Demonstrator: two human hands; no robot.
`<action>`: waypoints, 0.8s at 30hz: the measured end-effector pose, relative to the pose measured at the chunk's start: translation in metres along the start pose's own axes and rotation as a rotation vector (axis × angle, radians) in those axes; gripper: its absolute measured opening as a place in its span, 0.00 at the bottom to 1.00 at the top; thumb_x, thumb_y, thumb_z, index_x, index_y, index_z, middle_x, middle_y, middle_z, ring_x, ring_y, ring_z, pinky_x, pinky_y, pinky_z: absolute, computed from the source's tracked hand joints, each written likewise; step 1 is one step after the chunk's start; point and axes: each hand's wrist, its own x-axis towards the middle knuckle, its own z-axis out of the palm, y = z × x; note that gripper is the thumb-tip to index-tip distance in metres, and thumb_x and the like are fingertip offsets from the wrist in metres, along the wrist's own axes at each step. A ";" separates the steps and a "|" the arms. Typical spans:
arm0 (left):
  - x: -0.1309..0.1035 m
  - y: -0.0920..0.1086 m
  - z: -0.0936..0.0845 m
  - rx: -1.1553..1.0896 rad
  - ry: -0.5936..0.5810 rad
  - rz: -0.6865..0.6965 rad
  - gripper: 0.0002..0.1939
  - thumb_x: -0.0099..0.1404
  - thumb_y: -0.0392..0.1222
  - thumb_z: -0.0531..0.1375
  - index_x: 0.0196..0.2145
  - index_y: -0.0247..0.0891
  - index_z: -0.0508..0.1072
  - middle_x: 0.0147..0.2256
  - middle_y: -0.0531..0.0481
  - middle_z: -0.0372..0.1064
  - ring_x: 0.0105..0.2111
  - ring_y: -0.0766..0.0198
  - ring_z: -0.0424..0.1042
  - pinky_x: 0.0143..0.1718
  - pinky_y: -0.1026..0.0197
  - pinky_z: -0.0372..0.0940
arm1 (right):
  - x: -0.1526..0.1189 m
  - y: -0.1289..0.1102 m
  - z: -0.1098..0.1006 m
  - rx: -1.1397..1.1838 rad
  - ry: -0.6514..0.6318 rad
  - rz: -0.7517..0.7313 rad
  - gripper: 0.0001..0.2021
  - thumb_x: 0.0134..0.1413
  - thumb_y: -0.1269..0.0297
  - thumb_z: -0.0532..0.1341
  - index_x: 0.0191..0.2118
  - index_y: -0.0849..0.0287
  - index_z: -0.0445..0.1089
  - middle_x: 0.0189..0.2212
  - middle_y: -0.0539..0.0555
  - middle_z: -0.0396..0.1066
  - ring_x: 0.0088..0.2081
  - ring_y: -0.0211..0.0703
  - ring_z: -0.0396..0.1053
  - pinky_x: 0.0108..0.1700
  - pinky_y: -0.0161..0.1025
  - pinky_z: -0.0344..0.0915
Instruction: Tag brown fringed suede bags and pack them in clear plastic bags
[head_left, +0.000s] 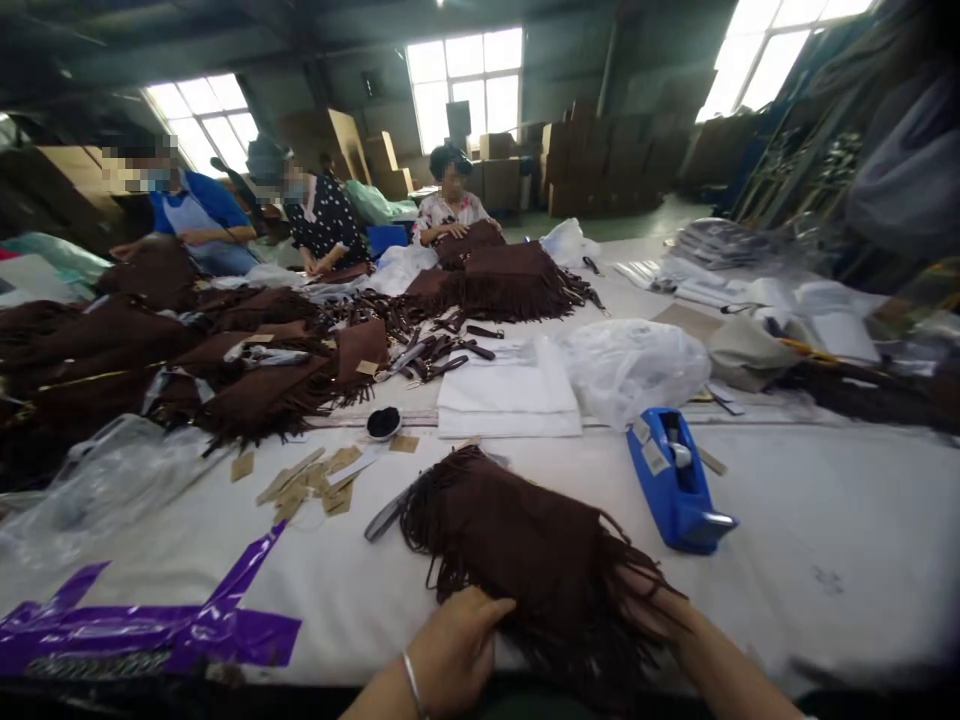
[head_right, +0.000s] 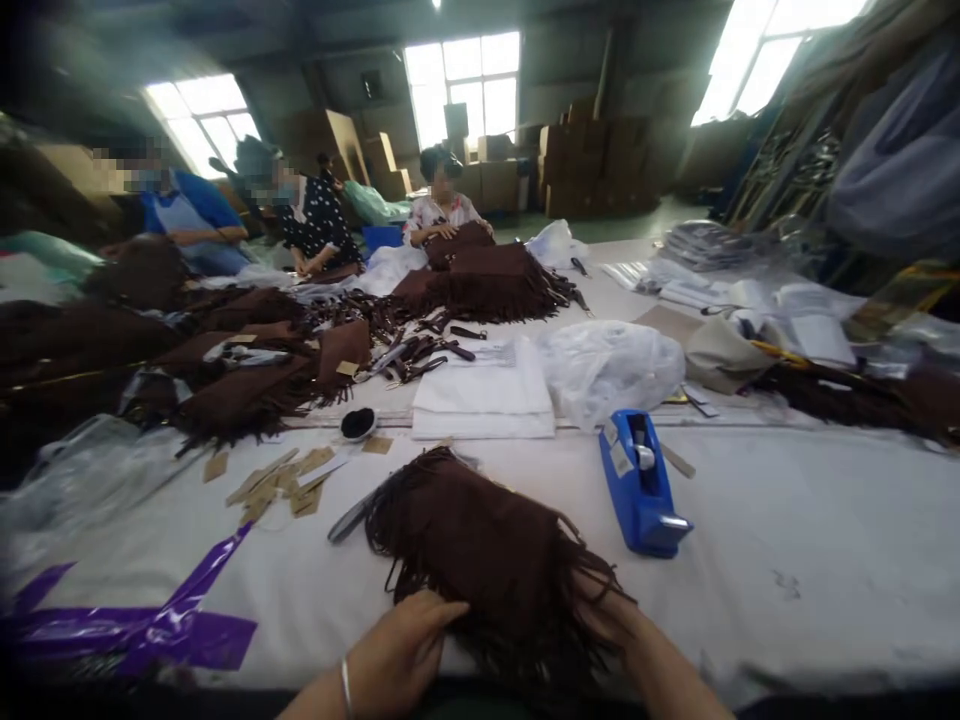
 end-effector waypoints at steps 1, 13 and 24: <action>-0.003 0.000 -0.018 -0.044 -0.055 -0.009 0.25 0.58 0.31 0.53 0.53 0.47 0.68 0.42 0.49 0.74 0.41 0.58 0.73 0.43 0.59 0.68 | 0.002 -0.005 -0.002 0.016 0.001 0.016 0.20 0.44 0.39 0.60 0.38 0.46 0.74 0.33 0.54 0.76 0.40 0.54 0.74 0.42 0.46 0.72; 0.113 -0.123 -0.108 -0.250 0.453 -0.375 0.29 0.49 0.43 0.67 0.49 0.32 0.71 0.49 0.37 0.68 0.53 0.45 0.63 0.56 0.49 0.55 | 0.088 -0.118 0.006 0.203 -0.206 0.342 0.30 0.57 0.41 0.48 0.40 0.66 0.71 0.34 0.60 0.75 0.37 0.48 0.74 0.45 0.42 0.67; 0.066 -0.171 -0.091 -0.651 0.373 -0.553 0.25 0.52 0.53 0.61 0.42 0.33 0.73 0.36 0.43 0.75 0.37 0.56 0.73 0.37 0.60 0.67 | 0.161 -0.129 0.046 -1.118 -0.255 0.219 0.22 0.39 0.47 0.65 0.35 0.62 0.75 0.34 0.60 0.75 0.38 0.56 0.70 0.42 0.46 0.62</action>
